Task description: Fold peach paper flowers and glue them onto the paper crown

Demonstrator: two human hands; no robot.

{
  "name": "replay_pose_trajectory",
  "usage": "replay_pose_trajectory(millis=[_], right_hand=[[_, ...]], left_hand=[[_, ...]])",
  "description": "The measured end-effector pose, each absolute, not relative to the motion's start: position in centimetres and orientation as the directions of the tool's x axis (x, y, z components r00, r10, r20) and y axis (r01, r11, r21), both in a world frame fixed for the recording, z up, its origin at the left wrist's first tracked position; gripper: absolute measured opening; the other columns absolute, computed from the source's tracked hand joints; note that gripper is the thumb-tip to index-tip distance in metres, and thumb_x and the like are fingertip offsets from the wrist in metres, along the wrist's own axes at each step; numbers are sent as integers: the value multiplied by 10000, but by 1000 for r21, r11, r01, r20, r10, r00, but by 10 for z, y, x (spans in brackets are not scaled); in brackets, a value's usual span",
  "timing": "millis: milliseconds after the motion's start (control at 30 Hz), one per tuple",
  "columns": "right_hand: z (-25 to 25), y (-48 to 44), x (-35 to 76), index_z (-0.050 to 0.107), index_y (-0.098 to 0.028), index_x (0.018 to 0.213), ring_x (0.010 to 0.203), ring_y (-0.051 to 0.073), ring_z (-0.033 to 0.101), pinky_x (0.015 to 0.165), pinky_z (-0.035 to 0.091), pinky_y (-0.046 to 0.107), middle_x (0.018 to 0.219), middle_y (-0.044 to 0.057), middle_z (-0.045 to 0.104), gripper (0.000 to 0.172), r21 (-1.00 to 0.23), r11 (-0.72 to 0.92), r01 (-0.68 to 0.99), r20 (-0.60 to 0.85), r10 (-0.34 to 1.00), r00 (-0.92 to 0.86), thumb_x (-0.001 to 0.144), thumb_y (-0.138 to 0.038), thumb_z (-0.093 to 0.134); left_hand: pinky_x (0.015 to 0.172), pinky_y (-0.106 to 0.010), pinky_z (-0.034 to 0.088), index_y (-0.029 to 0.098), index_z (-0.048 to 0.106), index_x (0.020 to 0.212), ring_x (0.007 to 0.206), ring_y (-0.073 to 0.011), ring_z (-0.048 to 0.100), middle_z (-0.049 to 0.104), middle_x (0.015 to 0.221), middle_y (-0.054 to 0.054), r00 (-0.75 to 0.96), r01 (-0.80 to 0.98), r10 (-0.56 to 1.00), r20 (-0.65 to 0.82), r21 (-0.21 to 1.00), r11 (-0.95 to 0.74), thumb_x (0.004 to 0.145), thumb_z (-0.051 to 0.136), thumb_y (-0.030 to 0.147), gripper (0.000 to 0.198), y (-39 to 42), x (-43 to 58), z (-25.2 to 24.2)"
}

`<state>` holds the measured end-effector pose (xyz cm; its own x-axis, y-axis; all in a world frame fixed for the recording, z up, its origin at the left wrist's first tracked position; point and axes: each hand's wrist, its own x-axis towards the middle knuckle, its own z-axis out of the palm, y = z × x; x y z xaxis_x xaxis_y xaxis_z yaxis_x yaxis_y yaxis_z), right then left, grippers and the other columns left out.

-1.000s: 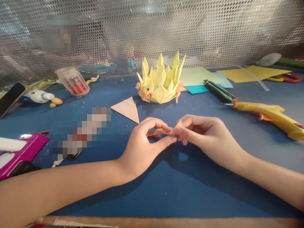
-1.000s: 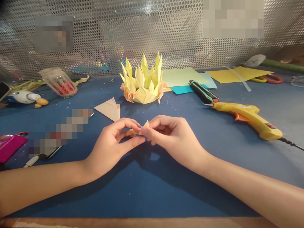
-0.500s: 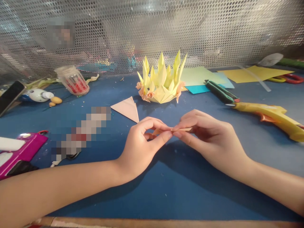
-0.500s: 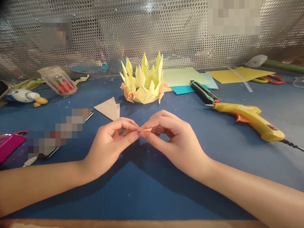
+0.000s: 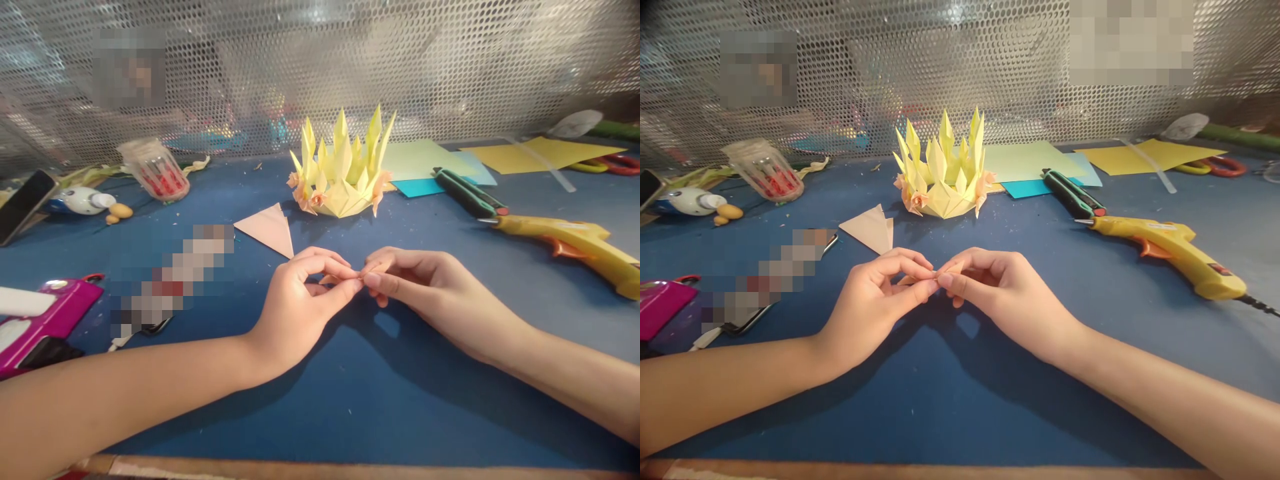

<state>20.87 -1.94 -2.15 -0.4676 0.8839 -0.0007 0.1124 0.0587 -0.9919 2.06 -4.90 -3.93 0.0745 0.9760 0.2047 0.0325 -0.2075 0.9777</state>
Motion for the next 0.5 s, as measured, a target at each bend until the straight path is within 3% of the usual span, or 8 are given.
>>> replay_pose_trajectory(millis=[200, 367, 500], right_hand=[[-28, -17, 210, 762, -220, 817, 674, 98, 563, 654, 473, 219, 791, -15, 677, 199, -999, -42, 15, -44, 879, -475, 761, -395, 840], [-29, -16, 209, 752, -208, 840, 681, 108, 582, 638, 475, 223, 751, -15, 669, 230, -998, -69, -4, -59, 892, -447, 716, -359, 874], [-28, -15, 208, 743, -222, 933, 677, 117, 611, 619, 487, 226, 719, -20, 678, 306, -994, -106, -23, -87, 905, -416, 697, -356, 886]], left_hand=[[711, -233, 582, 182, 746, 754, 869, -149, 680, 675, 939, -39, 76, 39, 976, 202, 978, -205, 811, 761, 190, 60, -48, 20, -40], [825, -240, 600, 186, 758, 805, 919, -139, 690, 678, 958, -32, 91, 4, 974, 209, 978, -210, 812, 751, 148, 39, -48, 22, -40], [814, -272, 625, 177, 766, 781, 877, -147, 707, 671, 991, -43, 87, -28, 982, 167, 986, -165, 782, 780, 169, 16, -50, 23, -37]])
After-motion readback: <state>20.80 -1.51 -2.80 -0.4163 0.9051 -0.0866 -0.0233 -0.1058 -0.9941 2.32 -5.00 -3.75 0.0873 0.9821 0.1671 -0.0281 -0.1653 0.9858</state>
